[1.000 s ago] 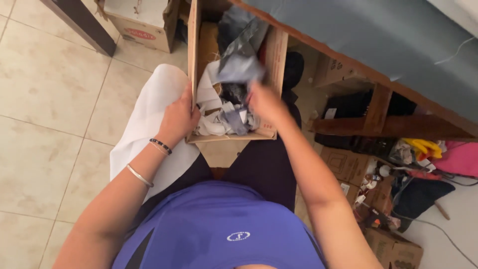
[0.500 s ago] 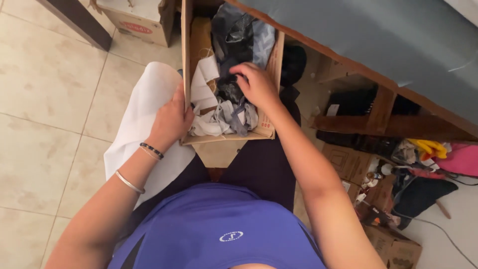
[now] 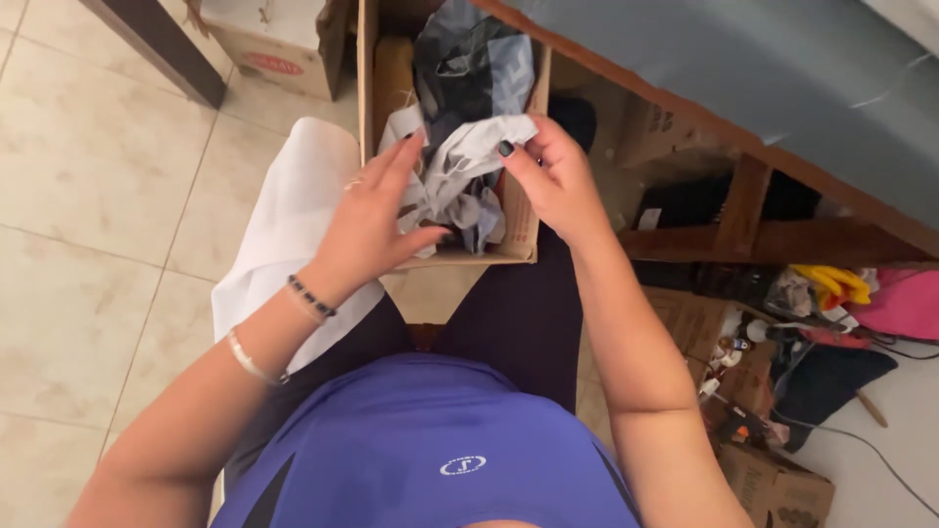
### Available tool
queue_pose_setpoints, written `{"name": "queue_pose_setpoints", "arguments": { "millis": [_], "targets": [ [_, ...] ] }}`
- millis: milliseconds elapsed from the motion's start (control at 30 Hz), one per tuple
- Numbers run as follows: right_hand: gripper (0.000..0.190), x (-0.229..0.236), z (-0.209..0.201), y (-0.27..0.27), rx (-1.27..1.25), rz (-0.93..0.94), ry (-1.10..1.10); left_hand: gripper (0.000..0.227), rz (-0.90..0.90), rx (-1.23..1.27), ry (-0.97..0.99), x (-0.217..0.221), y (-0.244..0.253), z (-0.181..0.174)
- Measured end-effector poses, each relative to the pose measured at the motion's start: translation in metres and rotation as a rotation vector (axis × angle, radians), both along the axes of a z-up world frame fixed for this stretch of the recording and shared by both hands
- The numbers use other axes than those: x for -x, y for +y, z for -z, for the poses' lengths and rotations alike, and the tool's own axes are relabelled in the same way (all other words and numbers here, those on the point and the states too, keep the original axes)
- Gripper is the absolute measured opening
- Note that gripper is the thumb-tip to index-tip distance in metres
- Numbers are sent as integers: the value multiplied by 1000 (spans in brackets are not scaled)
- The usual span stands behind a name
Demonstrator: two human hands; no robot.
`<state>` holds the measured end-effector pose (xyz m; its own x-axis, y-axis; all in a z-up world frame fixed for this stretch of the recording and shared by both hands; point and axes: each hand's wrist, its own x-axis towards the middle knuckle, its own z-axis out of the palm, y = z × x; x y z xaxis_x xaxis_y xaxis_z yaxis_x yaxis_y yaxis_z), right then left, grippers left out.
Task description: Sorting through a box of fabric scraps and trimming them with scissors
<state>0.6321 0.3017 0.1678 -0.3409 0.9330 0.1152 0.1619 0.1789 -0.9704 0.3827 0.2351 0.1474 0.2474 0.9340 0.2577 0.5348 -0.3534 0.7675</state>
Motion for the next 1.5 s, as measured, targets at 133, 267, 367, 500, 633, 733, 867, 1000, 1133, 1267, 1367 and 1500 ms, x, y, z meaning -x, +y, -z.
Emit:
{"name": "queue_pose_setpoints", "arguments": {
  "millis": [133, 267, 367, 500, 633, 733, 867, 1000, 1133, 1267, 1367, 1500],
  "targets": [
    [35, 20, -56, -21, 46, -31, 198, 105, 41, 85, -250, -27, 11, -19],
    [38, 4, -42, -31, 20, 80, 423, 36, 40, 23, -182, -32, 28, 17],
    [34, -13, -58, -41, 7, 84, 552, 22, 107, -49, -242, -19, 26, 18],
    [28, -28, -56, -48, -12, 198, 626, 29, 83, 113, -374, -3, 24, 6],
    [41, -37, -28, -53, 58, 476, 532, 46, 150, 69, -282, 10, 20, -1],
    [31, -44, -24, -53, 54, 453, 576, 39, 300, 207, -215, 11, 12, -38],
    [23, -64, -21, -42, -132, 547, 390, 21, 274, 226, -67, 19, 25, -41],
    [18, -63, 0, -61, -139, 431, -121, 4, 129, 192, -256, 21, 18, -33],
    [36, -17, -71, -53, -215, 72, -612, 24, 95, 320, -569, 15, 20, -61],
    [19, 25, -161, 7, -689, 39, -540, 18, 121, 381, -705, 2, 19, -50],
    [37, 49, -216, 115, -715, 115, -769, 31, 119, 311, -635, 5, 20, -80],
    [53, 81, -235, 278, -713, 275, -1154, 32, 179, 348, -284, 34, 21, -95]
  ]
}}
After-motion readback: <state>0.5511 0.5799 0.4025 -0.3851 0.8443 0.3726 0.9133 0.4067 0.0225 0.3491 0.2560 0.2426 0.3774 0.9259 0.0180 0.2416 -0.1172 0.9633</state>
